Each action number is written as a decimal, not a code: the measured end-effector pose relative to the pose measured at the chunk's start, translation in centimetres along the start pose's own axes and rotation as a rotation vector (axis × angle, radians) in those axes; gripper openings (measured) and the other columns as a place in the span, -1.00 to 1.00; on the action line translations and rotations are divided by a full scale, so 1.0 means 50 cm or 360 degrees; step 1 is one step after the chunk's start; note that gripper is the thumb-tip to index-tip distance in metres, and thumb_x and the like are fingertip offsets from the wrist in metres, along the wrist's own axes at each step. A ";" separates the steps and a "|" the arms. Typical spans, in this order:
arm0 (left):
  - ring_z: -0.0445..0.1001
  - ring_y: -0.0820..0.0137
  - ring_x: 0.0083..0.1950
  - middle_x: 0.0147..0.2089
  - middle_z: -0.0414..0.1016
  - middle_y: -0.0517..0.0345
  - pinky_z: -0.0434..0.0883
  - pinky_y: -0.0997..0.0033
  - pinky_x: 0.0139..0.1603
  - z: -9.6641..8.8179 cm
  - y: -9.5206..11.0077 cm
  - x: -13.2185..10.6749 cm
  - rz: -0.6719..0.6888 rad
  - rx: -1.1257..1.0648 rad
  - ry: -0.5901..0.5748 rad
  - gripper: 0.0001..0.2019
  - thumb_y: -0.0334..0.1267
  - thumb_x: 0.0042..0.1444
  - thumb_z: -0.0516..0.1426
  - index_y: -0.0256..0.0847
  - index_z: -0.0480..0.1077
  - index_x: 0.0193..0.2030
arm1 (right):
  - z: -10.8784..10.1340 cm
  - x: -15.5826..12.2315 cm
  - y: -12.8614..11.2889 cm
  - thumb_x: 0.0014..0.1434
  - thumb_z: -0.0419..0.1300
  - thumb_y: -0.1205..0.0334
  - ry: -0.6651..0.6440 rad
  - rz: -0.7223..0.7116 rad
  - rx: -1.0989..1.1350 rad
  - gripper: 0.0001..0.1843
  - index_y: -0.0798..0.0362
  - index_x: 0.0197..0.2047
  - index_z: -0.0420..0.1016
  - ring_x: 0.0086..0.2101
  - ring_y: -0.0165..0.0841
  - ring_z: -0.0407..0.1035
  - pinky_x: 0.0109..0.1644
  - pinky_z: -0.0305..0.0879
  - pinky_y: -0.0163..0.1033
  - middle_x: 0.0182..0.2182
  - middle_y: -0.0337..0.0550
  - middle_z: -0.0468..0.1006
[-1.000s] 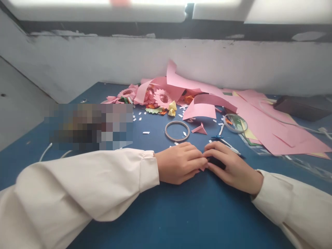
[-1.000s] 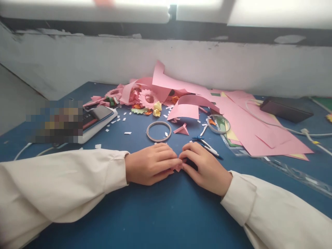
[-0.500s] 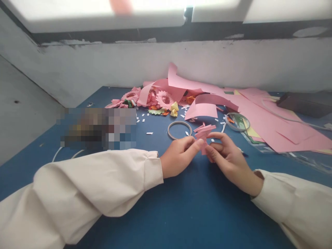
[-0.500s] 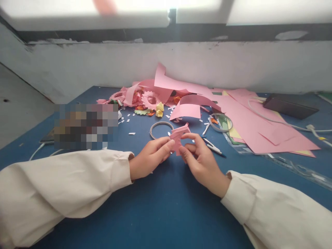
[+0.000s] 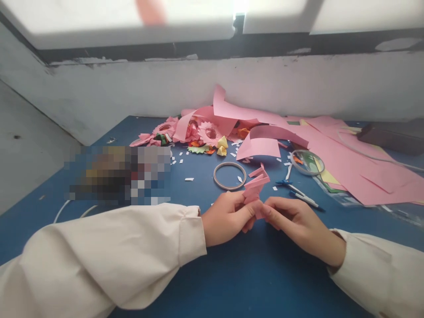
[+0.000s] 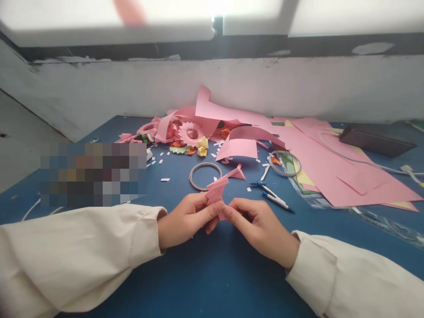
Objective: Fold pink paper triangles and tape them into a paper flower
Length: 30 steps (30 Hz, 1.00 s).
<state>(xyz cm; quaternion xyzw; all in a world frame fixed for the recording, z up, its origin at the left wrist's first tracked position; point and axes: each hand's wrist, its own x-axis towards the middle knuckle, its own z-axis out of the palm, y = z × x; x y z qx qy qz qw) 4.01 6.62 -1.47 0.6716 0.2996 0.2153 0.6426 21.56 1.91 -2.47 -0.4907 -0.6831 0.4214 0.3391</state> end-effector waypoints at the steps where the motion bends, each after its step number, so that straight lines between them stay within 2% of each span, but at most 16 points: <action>1: 0.23 0.56 -0.56 -0.60 0.24 0.27 0.18 0.55 -0.53 0.000 0.000 0.000 -0.0013 -0.0012 -0.0013 -0.58 0.07 0.17 0.02 -0.30 0.26 -0.44 | 0.000 -0.001 -0.002 0.27 -0.01 0.04 -0.0019 -0.0020 -0.0022 -0.65 0.04 -0.41 0.43 -0.55 -0.48 0.15 -0.49 0.08 -0.35 -0.56 -0.26 0.37; 5: 0.23 0.56 -0.57 -0.60 0.24 0.27 0.18 0.55 -0.53 -0.001 0.000 0.003 -0.0024 -0.0051 -0.0036 -0.62 0.01 0.18 0.03 -0.29 0.24 -0.47 | 0.000 -0.002 -0.006 0.29 -0.03 0.07 -0.0039 -0.0038 -0.0036 -0.66 0.02 -0.38 0.45 -0.50 -0.46 0.20 -0.44 0.12 -0.34 -0.51 -0.25 0.44; 12: 0.22 0.60 -0.63 -0.65 0.25 0.30 0.15 0.57 -0.56 -0.003 -0.002 0.009 0.0002 -0.0144 -0.0003 -0.63 -0.03 0.21 0.02 -0.29 0.23 -0.46 | -0.006 0.004 0.001 0.26 -0.01 0.01 0.0018 0.0038 0.0082 -0.64 0.05 -0.45 0.34 -0.57 -0.50 0.07 -0.53 0.04 -0.37 -0.61 -0.32 0.22; 19: 0.23 0.59 -0.65 -0.66 0.27 0.30 0.16 0.58 -0.57 -0.007 -0.003 0.015 -0.0030 -0.0157 -0.0046 -0.64 -0.02 0.22 0.01 -0.28 0.22 -0.45 | -0.017 -0.001 0.013 0.28 -0.02 0.04 0.0022 -0.0005 -0.0035 -0.64 0.07 -0.45 0.32 -0.52 -0.49 0.12 -0.48 0.06 -0.37 -0.57 -0.30 0.25; 24: 0.21 0.58 -0.62 -0.66 0.26 0.23 0.20 0.56 -0.53 -0.013 -0.003 0.014 -0.0084 0.0015 -0.0223 -0.52 0.00 0.26 -0.09 -0.31 0.25 -0.55 | -0.018 0.003 0.013 0.29 -0.07 -0.01 -0.0072 -0.0024 0.0035 -0.61 0.06 -0.46 0.25 -0.55 -0.50 0.10 -0.50 0.07 -0.38 -0.58 -0.32 0.22; 27: 0.23 0.57 -0.58 -0.63 0.26 0.24 0.21 0.57 -0.50 -0.013 -0.004 0.011 -0.0064 0.0109 -0.0274 -0.56 -0.01 0.25 -0.08 -0.32 0.29 -0.48 | -0.017 0.003 0.013 0.29 -0.05 0.03 -0.0116 -0.0063 -0.0016 -0.64 0.06 -0.42 0.31 -0.54 -0.50 0.13 -0.49 0.10 -0.37 -0.55 -0.29 0.30; 30: 0.24 0.56 -0.57 -0.62 0.26 0.25 0.21 0.57 -0.49 -0.011 -0.004 0.009 -0.0044 0.0174 -0.0279 -0.61 -0.04 0.25 -0.07 -0.32 0.32 -0.39 | -0.017 0.000 0.016 0.30 -0.05 0.07 -0.0074 -0.0112 -0.0148 -0.65 0.07 -0.42 0.34 -0.51 -0.48 0.20 -0.44 0.14 -0.35 -0.53 -0.25 0.37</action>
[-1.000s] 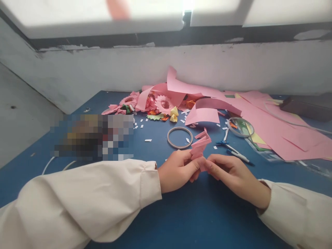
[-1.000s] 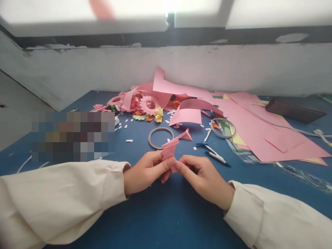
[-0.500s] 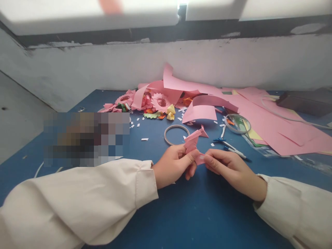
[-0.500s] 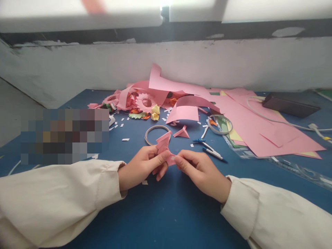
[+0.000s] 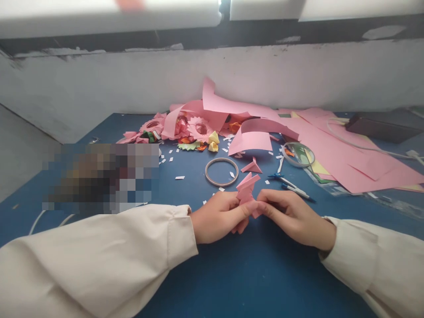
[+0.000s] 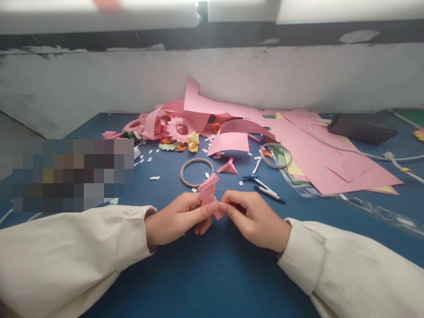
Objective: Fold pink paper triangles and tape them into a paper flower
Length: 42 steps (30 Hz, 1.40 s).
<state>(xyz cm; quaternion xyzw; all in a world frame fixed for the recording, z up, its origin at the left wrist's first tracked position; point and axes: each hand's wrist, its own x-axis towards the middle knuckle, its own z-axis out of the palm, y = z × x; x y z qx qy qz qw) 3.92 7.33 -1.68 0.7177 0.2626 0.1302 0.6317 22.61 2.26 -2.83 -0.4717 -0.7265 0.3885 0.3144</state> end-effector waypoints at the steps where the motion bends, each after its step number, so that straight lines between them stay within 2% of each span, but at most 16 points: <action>1: 0.24 0.56 -0.56 -0.61 0.26 0.25 0.22 0.57 -0.48 0.001 0.000 0.000 -0.0009 0.0028 0.0004 -0.61 -0.05 0.26 -0.07 -0.32 0.33 -0.38 | 0.000 -0.001 0.001 0.30 -0.05 0.09 0.0027 -0.0004 -0.0030 -0.65 0.07 -0.43 0.34 -0.50 -0.47 0.22 -0.43 0.14 -0.35 -0.53 -0.24 0.38; 6: 0.22 0.57 -0.59 -0.64 0.25 0.27 0.22 0.57 -0.49 0.001 0.003 0.002 -0.0060 -0.0022 0.0042 -0.61 -0.08 0.27 -0.09 -0.33 0.33 -0.40 | -0.002 0.002 0.003 0.29 -0.05 0.06 0.0052 0.0009 -0.0055 -0.64 0.07 -0.42 0.35 -0.51 -0.48 0.21 -0.44 0.13 -0.36 -0.54 -0.24 0.38; 12: 0.21 0.59 -0.61 -0.67 0.24 0.25 0.20 0.58 -0.50 -0.001 0.007 0.001 -0.0027 -0.0090 0.0056 -0.57 -0.12 0.27 -0.07 -0.31 0.24 -0.57 | -0.006 0.006 0.001 0.28 -0.06 -0.02 -0.0082 -0.0006 -0.0079 -0.55 0.10 -0.48 0.37 -0.61 -0.53 0.04 -0.55 0.00 -0.37 -0.66 -0.35 0.15; 14: 0.20 0.58 -0.61 -0.67 0.24 0.26 0.20 0.58 -0.51 -0.001 0.008 0.000 -0.0032 -0.0085 0.0047 -0.59 -0.13 0.27 -0.06 -0.31 0.25 -0.56 | -0.008 0.006 0.002 0.28 -0.04 -0.01 -0.0086 -0.0010 -0.0101 -0.56 0.10 -0.46 0.40 -0.61 -0.53 0.01 -0.54 -0.03 -0.37 -0.67 -0.35 0.12; 17: 0.20 0.58 -0.61 -0.66 0.24 0.27 0.19 0.58 -0.52 0.000 0.008 0.000 -0.0033 -0.0100 0.0054 -0.62 -0.13 0.27 -0.06 -0.30 0.28 -0.50 | -0.010 0.007 0.004 0.28 -0.06 -0.01 -0.0102 -0.0007 -0.0099 -0.55 0.11 -0.44 0.42 -0.61 -0.53 0.04 -0.54 -0.01 -0.37 -0.66 -0.34 0.16; 20: 0.21 0.59 -0.61 -0.67 0.24 0.25 0.20 0.58 -0.50 0.000 0.007 0.000 -0.0048 -0.0084 0.0048 -0.56 -0.11 0.27 -0.07 -0.31 0.25 -0.58 | -0.012 0.008 0.003 0.29 -0.08 -0.02 -0.0147 -0.0010 -0.0073 -0.54 0.12 -0.42 0.43 -0.60 -0.52 0.10 -0.54 0.03 -0.38 -0.65 -0.31 0.22; 23: 0.21 0.59 -0.61 -0.66 0.24 0.26 0.20 0.58 -0.51 0.001 0.004 0.002 -0.0056 -0.0110 0.0067 -0.58 -0.09 0.26 -0.05 -0.30 0.24 -0.56 | -0.009 0.006 0.002 0.29 -0.08 0.01 -0.0148 -0.0018 -0.0075 -0.56 0.10 -0.48 0.35 -0.62 -0.53 0.05 -0.56 0.00 -0.37 -0.66 -0.33 0.17; 26: 0.20 0.59 -0.63 -0.66 0.24 0.31 0.18 0.59 -0.56 0.002 0.002 0.005 -0.0070 -0.0173 0.0121 -0.68 -0.11 0.24 -0.03 -0.29 0.25 -0.45 | -0.002 0.005 0.001 0.30 -0.11 0.10 -0.0068 -0.0029 -0.0122 -0.59 0.06 -0.55 0.16 -0.64 -0.53 -0.07 -0.59 -0.08 -0.36 -0.67 -0.37 0.04; 28: 0.20 0.58 -0.63 -0.66 0.24 0.31 0.16 0.59 -0.57 0.002 0.002 0.007 -0.0079 -0.0166 0.0135 -0.70 -0.12 0.23 -0.04 -0.28 0.24 -0.42 | 0.002 0.005 0.001 0.31 -0.13 0.14 -0.0032 -0.0054 -0.0158 -0.62 0.04 -0.55 0.08 -0.64 -0.53 -0.08 -0.59 -0.09 -0.36 -0.67 -0.38 0.02; 37: 0.20 0.59 -0.63 -0.66 0.25 0.30 0.17 0.59 -0.56 0.001 0.002 0.007 -0.0058 -0.0143 0.0117 -0.66 -0.12 0.24 -0.05 -0.26 0.18 -0.50 | -0.002 0.006 -0.005 0.32 -0.18 0.13 -0.0073 -0.0136 -0.0261 -0.61 0.03 -0.54 0.05 -0.64 -0.52 0.00 -0.55 0.00 -0.36 -0.66 -0.36 0.11; 42: 0.20 0.59 -0.62 -0.65 0.24 0.29 0.16 0.58 -0.55 0.000 0.001 0.005 -0.0060 -0.0161 0.0107 -0.66 -0.11 0.24 -0.05 -0.27 0.19 -0.49 | -0.004 0.006 0.001 0.32 -0.14 0.09 -0.0109 -0.0128 -0.0254 -0.59 0.03 -0.56 0.05 -0.63 -0.53 -0.04 -0.57 -0.04 -0.36 -0.66 -0.36 0.06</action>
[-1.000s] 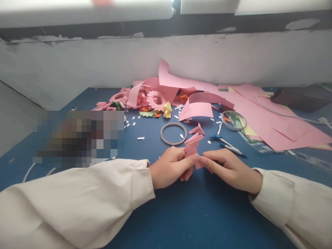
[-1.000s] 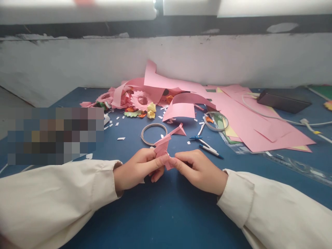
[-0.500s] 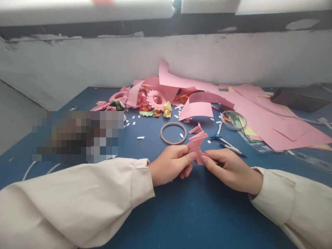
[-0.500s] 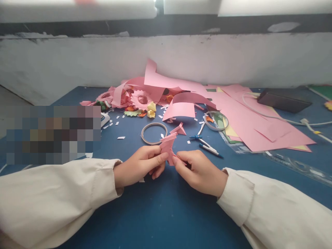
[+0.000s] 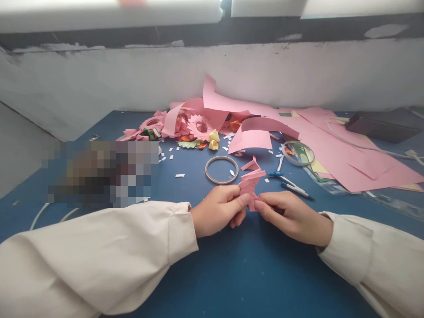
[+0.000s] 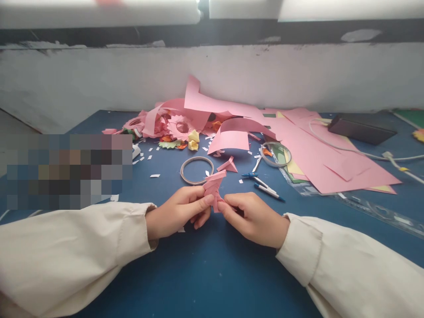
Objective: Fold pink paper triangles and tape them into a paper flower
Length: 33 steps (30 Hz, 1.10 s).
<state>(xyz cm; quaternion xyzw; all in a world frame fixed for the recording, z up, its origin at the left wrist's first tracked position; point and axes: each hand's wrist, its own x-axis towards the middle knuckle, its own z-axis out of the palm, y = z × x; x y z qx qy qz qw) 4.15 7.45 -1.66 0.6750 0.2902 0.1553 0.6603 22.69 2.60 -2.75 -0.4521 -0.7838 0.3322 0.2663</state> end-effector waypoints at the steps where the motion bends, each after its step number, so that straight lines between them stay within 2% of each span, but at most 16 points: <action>1: 0.20 0.59 -0.62 -0.65 0.24 0.29 0.16 0.57 -0.55 0.000 0.000 0.000 0.0006 -0.0005 -0.0005 -0.67 -0.11 0.24 -0.05 -0.28 0.19 -0.47 | 0.000 0.000 0.002 0.31 -0.13 0.09 -0.0005 0.0004 0.0000 -0.58 0.04 -0.57 0.06 -0.63 -0.53 -0.04 -0.58 -0.05 -0.36 -0.66 -0.36 0.05; 5: 0.22 0.58 -0.60 -0.62 0.24 0.30 0.19 0.57 -0.54 0.000 0.000 -0.001 0.0012 -0.0037 -0.0052 -0.74 -0.15 0.22 -0.02 -0.29 0.21 -0.41 | 0.001 0.000 0.003 0.32 -0.14 0.10 0.0003 -0.0023 -0.0035 -0.57 0.05 -0.56 0.10 -0.63 -0.53 -0.01 -0.55 -0.03 -0.36 -0.66 -0.36 0.08; 10: 0.21 0.60 -0.59 -0.61 0.25 0.31 0.19 0.59 -0.54 0.000 0.003 0.000 -0.0023 -0.0033 -0.0113 -0.77 -0.21 0.21 0.00 -0.28 0.19 -0.42 | 0.006 -0.001 -0.004 0.34 -0.20 0.14 0.0038 -0.0087 -0.0099 -0.61 0.05 -0.51 0.11 -0.57 -0.49 0.07 -0.44 0.06 -0.34 -0.60 -0.30 0.16; 17: 0.19 0.59 -0.61 -0.64 0.23 0.32 0.16 0.59 -0.55 0.000 0.004 -0.002 -0.0048 -0.0101 -0.0079 -0.78 -0.20 0.20 0.03 -0.29 0.21 -0.40 | -0.006 0.000 0.003 0.33 -0.14 0.10 -0.0012 -0.0082 -0.0084 -0.58 0.05 -0.54 0.16 -0.62 -0.52 0.01 -0.55 0.00 -0.37 -0.65 -0.35 0.10; 24: 0.22 0.59 -0.57 -0.57 0.28 0.28 0.23 0.58 -0.49 -0.002 0.001 0.001 0.0040 0.0040 -0.0257 -0.75 -0.19 0.25 -0.06 -0.30 0.27 -0.34 | 0.000 -0.001 -0.009 0.36 -0.21 0.19 0.0083 -0.0176 -0.0227 -0.61 0.04 -0.50 0.16 -0.64 -0.54 0.11 -0.53 0.10 -0.40 -0.65 -0.35 0.21; 27: 0.21 0.59 -0.61 -0.62 0.28 0.30 0.21 0.59 -0.53 0.002 0.004 -0.001 0.0008 0.0056 -0.0117 -0.74 -0.18 0.25 -0.07 -0.29 0.25 -0.38 | 0.001 -0.008 -0.005 0.34 -0.16 0.26 0.0231 -0.0223 -0.0387 -0.67 0.02 -0.49 0.11 -0.65 -0.52 0.12 -0.53 0.10 -0.39 -0.65 -0.37 0.20; 30: 0.18 0.59 -0.64 -0.67 0.24 0.32 0.17 0.59 -0.57 0.008 0.006 -0.004 0.0028 0.0098 0.0168 -0.71 -0.17 0.23 -0.05 -0.26 0.21 -0.47 | 0.003 -0.015 0.006 0.29 -0.09 0.32 0.0614 -0.0269 -0.0615 -0.80 0.02 -0.39 0.19 -0.64 -0.49 0.14 -0.52 0.08 -0.33 -0.63 -0.36 0.22; 33: 0.18 0.59 -0.63 -0.67 0.21 0.32 0.15 0.58 -0.57 0.012 0.006 -0.007 0.0068 0.0154 0.0317 -0.68 -0.15 0.20 -0.02 -0.26 0.20 -0.53 | 0.008 -0.019 0.014 0.21 0.07 0.36 0.0867 -0.0415 -0.0801 -0.96 0.04 -0.29 0.30 -0.51 -0.45 0.28 -0.42 0.18 -0.32 -0.49 -0.23 0.40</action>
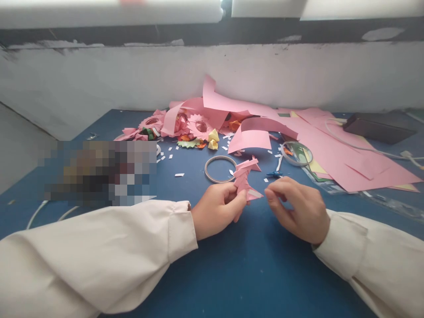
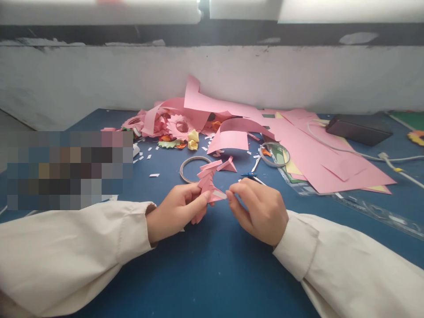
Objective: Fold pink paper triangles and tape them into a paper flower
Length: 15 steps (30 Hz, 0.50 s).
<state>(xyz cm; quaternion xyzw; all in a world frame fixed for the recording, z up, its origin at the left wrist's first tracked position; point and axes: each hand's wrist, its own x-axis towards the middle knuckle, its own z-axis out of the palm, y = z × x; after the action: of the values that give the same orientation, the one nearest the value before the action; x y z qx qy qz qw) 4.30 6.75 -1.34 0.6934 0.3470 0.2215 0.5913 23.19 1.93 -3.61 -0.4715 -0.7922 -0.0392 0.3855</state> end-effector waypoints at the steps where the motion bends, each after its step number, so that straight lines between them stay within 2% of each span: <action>1: 0.19 0.59 -0.62 -0.66 0.21 0.31 0.16 0.58 -0.57 0.001 -0.001 -0.001 0.0012 -0.0001 0.0000 -0.68 -0.13 0.19 -0.01 -0.26 0.20 -0.53 | 0.002 -0.001 -0.001 0.17 0.13 0.37 0.0040 -0.0083 -0.0054 -0.94 0.05 -0.26 0.33 -0.45 -0.43 0.33 -0.37 0.22 -0.31 -0.42 -0.18 0.45; 3: 0.20 0.58 -0.60 -0.63 0.20 0.31 0.17 0.56 -0.55 0.002 -0.003 -0.002 0.0039 -0.0015 -0.0032 -0.68 -0.09 0.18 -0.01 -0.26 0.20 -0.49 | 0.005 -0.002 -0.005 0.11 0.20 0.41 0.0088 -0.0234 -0.0174 -0.83 0.06 -0.20 0.38 -0.36 -0.39 0.39 -0.29 0.30 -0.30 -0.32 -0.11 0.51; 5: 0.22 0.56 -0.56 -0.60 0.21 0.29 0.18 0.55 -0.53 0.004 -0.006 -0.003 0.0078 -0.0001 -0.0063 -0.71 -0.10 0.19 -0.01 -0.26 0.21 -0.45 | 0.006 0.000 -0.010 0.10 0.21 0.43 0.0121 -0.0331 -0.0266 -0.77 0.08 -0.15 0.39 -0.35 -0.37 0.41 -0.27 0.35 -0.28 -0.31 -0.08 0.52; 12: 0.09 0.59 -0.53 -0.57 0.11 0.33 0.10 0.54 -0.49 0.007 -0.012 -0.011 0.0395 0.0415 0.0052 -0.74 -0.28 0.16 0.02 -0.23 0.08 -0.52 | -0.003 0.010 -0.024 0.15 0.14 0.46 0.0092 -0.0416 -0.0273 -0.74 0.09 -0.07 0.38 -0.38 -0.37 0.45 -0.33 0.39 -0.28 -0.36 -0.06 0.53; 15: 0.10 0.60 -0.54 -0.56 0.13 0.33 0.10 0.54 -0.49 0.008 -0.015 -0.013 0.0488 0.0491 0.0054 -0.73 -0.31 0.17 0.01 -0.23 0.05 -0.54 | -0.005 0.010 -0.024 0.15 0.14 0.47 0.0086 -0.0439 -0.0289 -0.74 0.10 -0.07 0.37 -0.39 -0.37 0.44 -0.34 0.38 -0.28 -0.37 -0.06 0.53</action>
<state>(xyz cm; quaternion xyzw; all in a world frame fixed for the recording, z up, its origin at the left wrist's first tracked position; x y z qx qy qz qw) 3.98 6.06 -2.06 0.8165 0.2772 0.2646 0.4318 22.26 1.50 -2.75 -0.3898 -0.8320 -0.1757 0.3534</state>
